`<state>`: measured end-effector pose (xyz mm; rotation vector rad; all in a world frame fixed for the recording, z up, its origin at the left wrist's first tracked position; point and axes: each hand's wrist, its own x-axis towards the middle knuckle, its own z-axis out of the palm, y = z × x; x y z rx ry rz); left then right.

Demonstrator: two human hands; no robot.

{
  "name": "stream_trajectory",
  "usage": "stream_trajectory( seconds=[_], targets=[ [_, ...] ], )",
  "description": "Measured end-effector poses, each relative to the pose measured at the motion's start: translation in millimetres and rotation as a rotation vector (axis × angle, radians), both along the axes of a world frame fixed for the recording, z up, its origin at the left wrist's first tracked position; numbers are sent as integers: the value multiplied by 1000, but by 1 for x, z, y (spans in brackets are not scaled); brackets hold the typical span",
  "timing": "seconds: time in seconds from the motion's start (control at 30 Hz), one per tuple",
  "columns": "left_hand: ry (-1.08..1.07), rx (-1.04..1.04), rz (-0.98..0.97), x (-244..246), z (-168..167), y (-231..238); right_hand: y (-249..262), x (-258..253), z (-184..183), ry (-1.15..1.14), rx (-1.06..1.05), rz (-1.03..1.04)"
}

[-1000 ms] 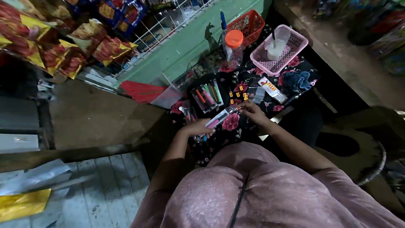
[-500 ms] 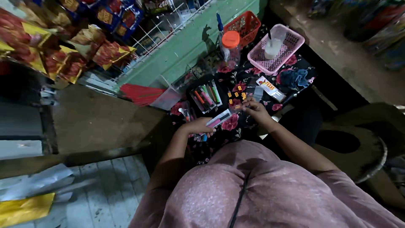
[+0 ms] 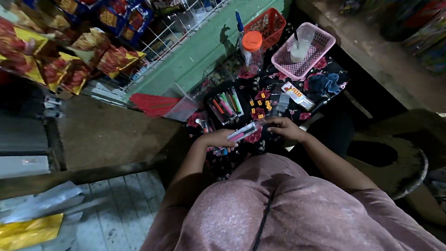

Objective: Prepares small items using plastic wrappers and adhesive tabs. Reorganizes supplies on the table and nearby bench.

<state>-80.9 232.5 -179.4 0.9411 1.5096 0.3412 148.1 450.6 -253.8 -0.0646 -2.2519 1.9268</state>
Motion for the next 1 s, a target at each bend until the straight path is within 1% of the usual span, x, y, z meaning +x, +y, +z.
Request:
stream_trajectory(
  seconds=[0.07,0.13,0.23,0.3,0.37,0.43,0.47,0.53,0.57,0.63,0.73,0.8,0.9,0.93,1.0],
  targets=[
    [2,-9,-20,0,-1,2,-3,-3,4,-18,56,-66],
    [2,-13,-22,0,-2,3,-5,-5,2,20,102,-157],
    [5,-3,-7,-1,-1,3,-5,-6,0,32,82,-268],
    [13,-10,-2,-2,3,3,-1,-3,3,-16,21,-228],
    [23,-8,-1,-2,5,2,6,1,-1,-72,-35,-108],
    [71,-22,-46,-1,8,4,5,1,-2,-120,-93,-3],
    [117,-21,-81,-1,12,7,1,-1,1,-160,-140,2],
    [221,-9,-95,-6,24,11,-11,-8,3,-202,-245,-90],
    [251,17,-42,-10,31,10,-14,-12,-2,-190,-313,-135],
    [256,129,185,-24,39,0,-15,-18,-11,-146,-434,-217],
    [162,304,598,-33,42,-10,-16,-22,-14,-88,-543,-274],
    [76,356,780,-31,38,-10,-18,-23,-15,-56,-572,-285],
    [19,410,981,-23,30,-3,-22,-24,-18,1,-624,-304],
    [47,442,1014,-21,28,0,-23,-25,-20,20,-648,-314],
    [224,536,1018,-17,20,4,-24,-24,-21,51,-698,-337]
  ],
)
